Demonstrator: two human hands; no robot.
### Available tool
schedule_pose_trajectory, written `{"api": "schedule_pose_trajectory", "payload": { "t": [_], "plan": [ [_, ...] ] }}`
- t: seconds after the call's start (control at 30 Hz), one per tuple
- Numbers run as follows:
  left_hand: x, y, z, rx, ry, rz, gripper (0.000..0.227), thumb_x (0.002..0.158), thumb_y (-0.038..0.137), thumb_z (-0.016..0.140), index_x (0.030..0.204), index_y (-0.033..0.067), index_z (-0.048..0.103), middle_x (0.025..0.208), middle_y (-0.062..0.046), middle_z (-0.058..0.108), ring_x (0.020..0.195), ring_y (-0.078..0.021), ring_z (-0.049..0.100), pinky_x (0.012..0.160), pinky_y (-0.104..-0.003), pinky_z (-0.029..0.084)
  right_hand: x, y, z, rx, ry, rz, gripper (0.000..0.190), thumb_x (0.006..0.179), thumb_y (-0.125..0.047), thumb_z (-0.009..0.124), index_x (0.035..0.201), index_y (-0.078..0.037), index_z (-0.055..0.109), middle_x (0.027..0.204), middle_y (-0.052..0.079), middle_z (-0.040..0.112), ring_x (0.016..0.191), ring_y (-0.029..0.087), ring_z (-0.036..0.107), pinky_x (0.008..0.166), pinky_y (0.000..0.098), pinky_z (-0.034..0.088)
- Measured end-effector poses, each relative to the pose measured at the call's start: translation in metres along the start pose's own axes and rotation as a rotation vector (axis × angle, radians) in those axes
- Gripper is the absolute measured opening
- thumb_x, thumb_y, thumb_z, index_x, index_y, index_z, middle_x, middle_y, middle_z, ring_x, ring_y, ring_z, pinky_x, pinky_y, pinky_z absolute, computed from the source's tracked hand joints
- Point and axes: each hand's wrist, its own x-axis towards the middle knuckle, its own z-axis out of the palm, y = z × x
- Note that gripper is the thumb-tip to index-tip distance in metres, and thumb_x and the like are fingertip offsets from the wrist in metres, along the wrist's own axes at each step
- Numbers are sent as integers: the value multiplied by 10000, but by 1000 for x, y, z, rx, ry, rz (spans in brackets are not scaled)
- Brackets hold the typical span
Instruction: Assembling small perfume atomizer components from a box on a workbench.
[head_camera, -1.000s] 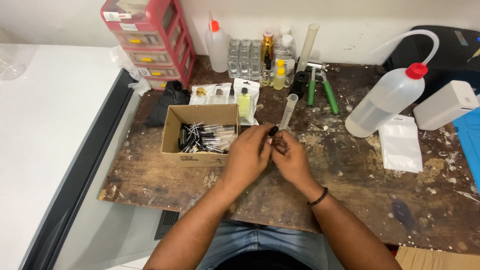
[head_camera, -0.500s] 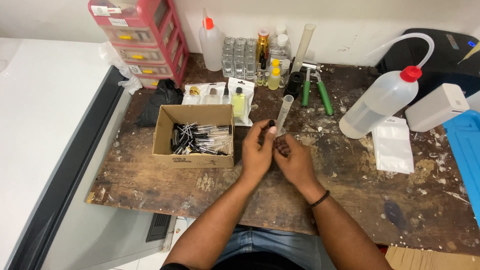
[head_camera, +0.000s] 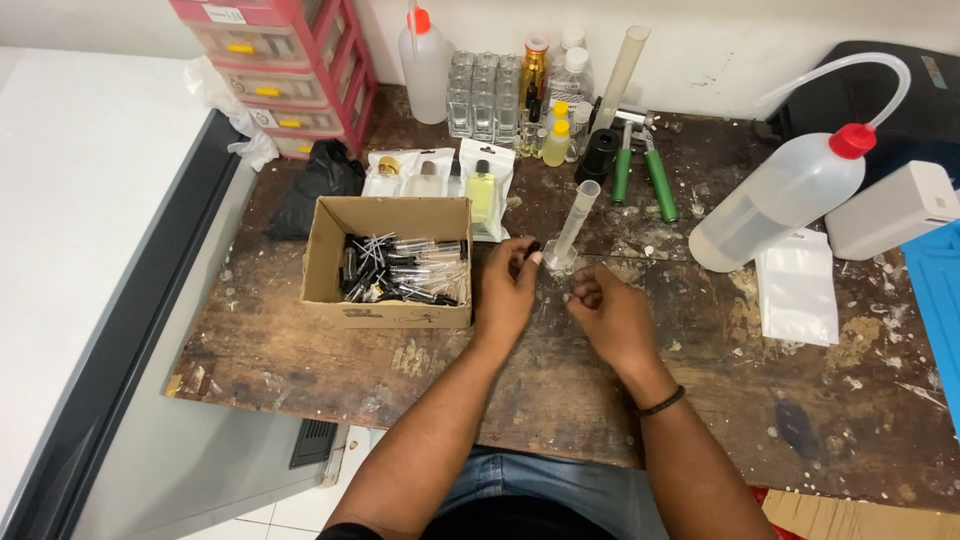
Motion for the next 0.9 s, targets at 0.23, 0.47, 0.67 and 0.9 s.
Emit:
{"api": "schedule_pose_trajectory", "payload": {
  "t": [0.23, 0.47, 0.67, 0.9],
  "plan": [
    [-5, -13, 6, 469, -86, 32, 182, 914, 144, 692, 1083, 87, 729, 1013, -96, 600, 975, -313, 639, 850, -404, 539, 2, -5, 19, 235, 86, -64, 250, 879, -39, 768, 1115, 11, 700, 907, 174, 756, 774, 243, 729, 662, 402, 604],
    [-12, 16, -6, 579, -136, 34, 295, 894, 159, 705, 1175, 68, 706, 1053, -125, 573, 1079, -332, 564, 917, -413, 506, 6, -1, 23, 305, 131, -74, 229, 886, -14, 775, 1098, 23, 697, 925, 197, 761, 762, 253, 729, 619, 406, 587],
    [-15, 23, -10, 553, -152, 23, 352, 894, 138, 704, 1229, 34, 684, 1118, -165, 570, 1126, -367, 547, 945, -444, 505, 7, 2, 23, 313, 156, -85, 213, 898, -6, 775, 1095, 25, 699, 934, 203, 767, 762, 268, 742, 588, 405, 584],
    [-13, 17, -6, 337, -71, 167, 365, 890, 60, 651, 1255, 62, 667, 1065, -159, 601, 1076, -396, 598, 940, -475, 508, 3, -2, 21, 348, 202, -136, 214, 873, 15, 798, 1066, 31, 706, 891, 189, 750, 765, 243, 720, 606, 388, 584]
  ]
}}
